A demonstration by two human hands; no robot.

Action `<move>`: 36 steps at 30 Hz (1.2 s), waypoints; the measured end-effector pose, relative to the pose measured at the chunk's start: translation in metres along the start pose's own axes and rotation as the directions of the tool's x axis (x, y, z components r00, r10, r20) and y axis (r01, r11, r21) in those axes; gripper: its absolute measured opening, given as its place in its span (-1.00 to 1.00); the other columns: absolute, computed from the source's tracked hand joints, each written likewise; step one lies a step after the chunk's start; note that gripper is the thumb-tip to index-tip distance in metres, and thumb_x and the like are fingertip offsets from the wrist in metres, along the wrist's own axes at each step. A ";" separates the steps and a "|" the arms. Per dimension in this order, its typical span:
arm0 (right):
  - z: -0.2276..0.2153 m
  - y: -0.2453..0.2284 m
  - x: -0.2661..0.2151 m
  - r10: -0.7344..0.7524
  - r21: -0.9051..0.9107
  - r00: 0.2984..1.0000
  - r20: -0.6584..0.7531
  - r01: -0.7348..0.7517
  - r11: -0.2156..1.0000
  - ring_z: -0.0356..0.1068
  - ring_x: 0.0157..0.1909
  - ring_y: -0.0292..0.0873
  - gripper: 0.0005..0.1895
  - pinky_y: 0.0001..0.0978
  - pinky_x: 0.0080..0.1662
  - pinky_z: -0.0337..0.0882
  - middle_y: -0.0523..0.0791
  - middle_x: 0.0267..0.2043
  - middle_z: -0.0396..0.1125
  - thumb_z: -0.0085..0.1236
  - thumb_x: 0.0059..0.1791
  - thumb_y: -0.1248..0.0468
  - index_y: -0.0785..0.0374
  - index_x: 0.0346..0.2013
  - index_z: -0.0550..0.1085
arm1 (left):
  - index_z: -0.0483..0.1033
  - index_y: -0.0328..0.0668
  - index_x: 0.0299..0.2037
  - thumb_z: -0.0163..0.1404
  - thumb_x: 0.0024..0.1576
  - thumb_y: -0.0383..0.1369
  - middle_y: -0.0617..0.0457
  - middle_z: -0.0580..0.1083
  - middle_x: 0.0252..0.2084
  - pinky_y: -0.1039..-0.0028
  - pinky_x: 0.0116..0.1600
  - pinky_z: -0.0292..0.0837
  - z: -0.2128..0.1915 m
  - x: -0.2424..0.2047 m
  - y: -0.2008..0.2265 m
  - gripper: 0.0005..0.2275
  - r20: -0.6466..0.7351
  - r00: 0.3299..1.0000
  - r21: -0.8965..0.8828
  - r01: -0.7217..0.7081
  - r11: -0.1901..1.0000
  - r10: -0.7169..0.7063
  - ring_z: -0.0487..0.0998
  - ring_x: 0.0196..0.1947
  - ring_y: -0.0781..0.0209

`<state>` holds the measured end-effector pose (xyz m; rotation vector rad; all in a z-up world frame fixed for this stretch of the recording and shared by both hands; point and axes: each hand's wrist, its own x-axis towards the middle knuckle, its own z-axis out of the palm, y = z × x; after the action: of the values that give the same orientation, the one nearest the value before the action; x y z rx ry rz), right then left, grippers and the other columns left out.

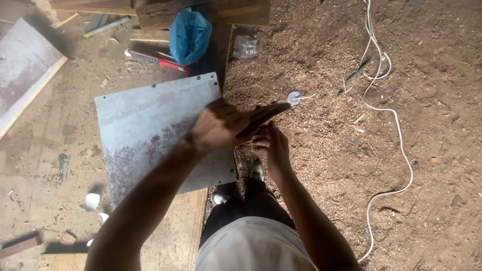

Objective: The person smooths the surface of a rectangular metal sheet using a small wooden block, repeatedly rubbing it across the sheet while holding it steady with the other hand. The person occasionally repositions the sheet and continues the smoothing motion.

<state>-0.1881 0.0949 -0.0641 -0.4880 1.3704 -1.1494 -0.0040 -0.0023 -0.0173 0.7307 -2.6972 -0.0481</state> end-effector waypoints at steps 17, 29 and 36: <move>0.012 0.004 0.002 -0.043 -0.019 0.997 0.056 0.044 0.999 0.20 -0.61 -0.39 -0.83 -0.51 -0.60 0.24 -0.14 -0.44 0.27 0.00 0.06 0.42 0.35 -0.05 0.36 | 0.38 -0.21 0.27 0.11 -0.04 0.37 -0.27 0.51 0.09 0.05 0.14 0.34 -0.028 -0.015 -0.053 -0.13 -0.091 0.792 0.084 0.610 0.788 -0.604 0.46 0.11 -0.10; -0.010 0.045 0.009 -0.375 -0.206 0.920 0.111 0.391 0.897 0.13 -0.72 -0.44 -0.74 -0.51 -0.69 0.13 -0.25 -0.67 0.19 -0.13 0.20 0.15 0.22 -0.23 0.43 | 0.48 -0.03 0.20 0.09 0.01 0.35 -0.07 0.54 -0.26 0.22 -0.12 0.49 0.003 -0.026 -0.067 -0.27 0.035 0.580 -0.039 0.815 0.579 -0.814 0.56 -0.32 0.05; -0.043 0.082 0.016 -0.534 -0.185 0.797 0.281 0.591 0.785 0.18 -0.70 -0.43 -0.64 -0.52 -0.70 0.21 -0.25 -0.63 0.23 -0.13 0.16 -0.03 0.17 -0.29 0.38 | 0.55 0.00 0.10 0.16 -0.03 0.32 -0.02 0.58 -0.35 0.14 -0.20 0.58 -0.009 -0.022 -0.068 -0.33 -0.172 0.750 0.034 0.653 0.757 -0.639 0.61 -0.42 0.04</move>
<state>-0.2020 0.1303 -0.1498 -1.2558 1.2199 -1.3453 0.0497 -0.0495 -0.0244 1.6041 -2.1826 -0.0344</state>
